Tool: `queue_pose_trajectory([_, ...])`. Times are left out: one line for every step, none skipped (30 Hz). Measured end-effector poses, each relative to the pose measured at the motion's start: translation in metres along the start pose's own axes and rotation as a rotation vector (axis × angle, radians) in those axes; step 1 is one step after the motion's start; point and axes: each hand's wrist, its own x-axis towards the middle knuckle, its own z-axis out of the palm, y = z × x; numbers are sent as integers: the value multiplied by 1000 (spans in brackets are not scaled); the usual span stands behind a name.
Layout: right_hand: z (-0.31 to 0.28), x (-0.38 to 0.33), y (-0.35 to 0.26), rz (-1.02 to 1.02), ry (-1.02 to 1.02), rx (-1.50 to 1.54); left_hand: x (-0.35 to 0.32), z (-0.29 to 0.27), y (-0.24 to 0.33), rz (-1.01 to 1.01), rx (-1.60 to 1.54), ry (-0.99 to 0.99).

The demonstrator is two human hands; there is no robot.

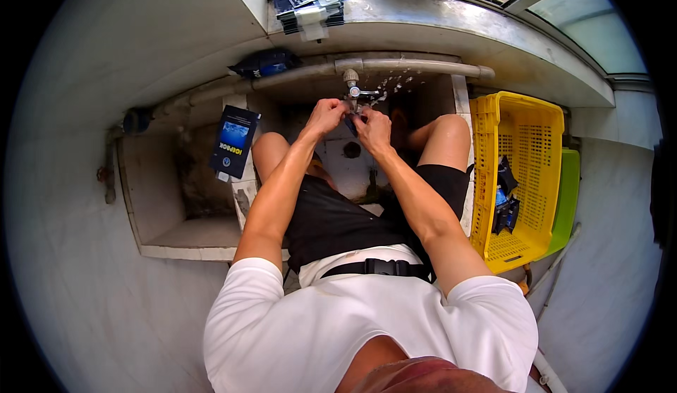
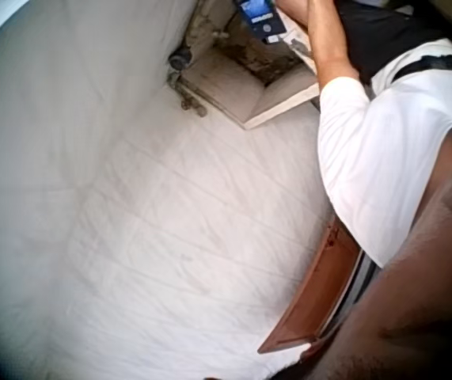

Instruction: The person sits in a utility sink and repeatedly washes small blue packets under running water. They pick up packets from a yellow basket, rinse them, and place them back into the basket. The process is repetitive and involves handling the packets one by one.

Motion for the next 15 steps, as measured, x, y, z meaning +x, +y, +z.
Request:
queue_pose_trajectory([-3,-2,4,-25,-10,-21,7,4,-7,61,-74,11])
queue_pose_trajectory([-4,-3,7,-49,-20,-44,14,8,-13,122,-149,19])
queue_pose_trajectory([-10,4,10,-52,-10,-55,29,17,-13,134,-154,13])
queue_pose_trajectory([-13,4,9,-131,25,-97,39,27,-19,262,-228,251])
queue_pose_trajectory([-16,4,9,-209,60,-139,48,35,-25,387,-301,490])
queue_pose_trajectory([-10,3,-7,-233,49,-123,57,22,-49,538,-133,524])
queue_pose_trajectory([-5,0,-24,-269,42,-86,67,11,-67,429,-246,492])
queue_pose_trajectory([-7,3,-18,-271,55,-81,74,22,-66,354,-257,430])
queue_pose_trajectory([-10,3,-14,-261,56,-93,76,34,-64,273,-262,359])
queue_pose_trajectory([-12,3,-10,-237,43,-104,77,43,-62,270,-268,350])
queue_pose_trajectory([-13,3,-8,-216,29,-113,78,50,-59,214,-247,330])
queue_pose_trajectory([-13,3,-8,-215,27,-115,78,52,-59,159,-224,314])
queue_pose_trajectory([-12,3,-8,-221,21,-113,77,52,-60,158,-226,314])
queue_pose_trajectory([-12,3,-8,-227,15,-110,76,51,-60,159,-232,327])
queue_pose_trajectory([-12,3,-8,-226,12,-111,75,51,-60,160,-237,338])
